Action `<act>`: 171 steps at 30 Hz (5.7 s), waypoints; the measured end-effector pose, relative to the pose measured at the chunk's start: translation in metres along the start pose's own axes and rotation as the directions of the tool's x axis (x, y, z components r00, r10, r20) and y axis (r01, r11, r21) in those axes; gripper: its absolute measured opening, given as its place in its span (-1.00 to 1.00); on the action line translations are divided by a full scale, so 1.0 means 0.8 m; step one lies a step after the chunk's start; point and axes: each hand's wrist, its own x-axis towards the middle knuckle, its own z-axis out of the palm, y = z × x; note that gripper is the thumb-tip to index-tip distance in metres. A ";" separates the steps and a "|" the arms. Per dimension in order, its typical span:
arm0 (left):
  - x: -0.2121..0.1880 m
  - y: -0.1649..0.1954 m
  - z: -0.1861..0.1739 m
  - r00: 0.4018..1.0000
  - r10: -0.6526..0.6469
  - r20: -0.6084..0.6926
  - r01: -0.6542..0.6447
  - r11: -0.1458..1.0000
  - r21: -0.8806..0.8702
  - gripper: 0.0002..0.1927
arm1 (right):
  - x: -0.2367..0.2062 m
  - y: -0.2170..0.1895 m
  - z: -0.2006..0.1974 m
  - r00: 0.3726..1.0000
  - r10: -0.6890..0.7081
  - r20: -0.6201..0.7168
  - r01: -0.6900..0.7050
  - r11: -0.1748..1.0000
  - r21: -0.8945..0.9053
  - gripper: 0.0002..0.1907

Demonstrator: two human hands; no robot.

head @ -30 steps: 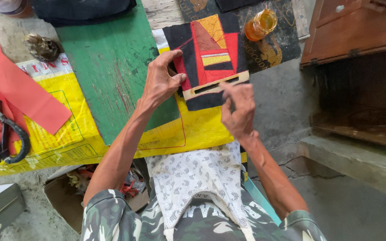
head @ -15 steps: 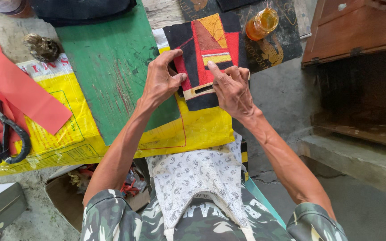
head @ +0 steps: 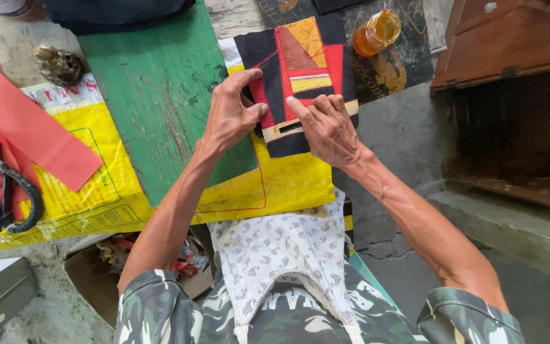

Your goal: The person assembles a small patchwork coin purse at a workbench. They align a black zipper along the top edge of the patchwork panel, press and smooth the fabric seam with their fingers, apply glue from a jar to the edge, fold the black backing over the zipper, and press the edges flat, working on one purse after another.

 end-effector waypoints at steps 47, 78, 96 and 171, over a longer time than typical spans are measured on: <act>0.145 0.007 0.097 0.883 0.432 0.181 -0.438 0.624 0.647 -0.25 | -0.149 0.069 -0.072 0.506 0.823 0.256 -0.095 -0.242 0.966 -0.23; 0.017 0.169 -0.075 0.985 0.123 0.118 -0.069 0.922 -0.381 -0.55 | -0.157 0.072 -0.102 0.647 0.752 -0.127 -0.687 0.647 0.330 0.07; -0.147 0.048 0.023 0.864 -0.499 -0.071 0.355 0.702 -0.617 -0.64 | -0.113 0.088 -0.107 0.286 0.958 0.033 -0.710 0.189 0.678 -0.08; -0.133 0.020 0.098 0.927 -0.361 0.100 0.301 0.558 -0.773 -0.53 | -0.020 0.224 -0.067 0.887 0.458 0.057 -0.434 0.870 -0.235 -0.43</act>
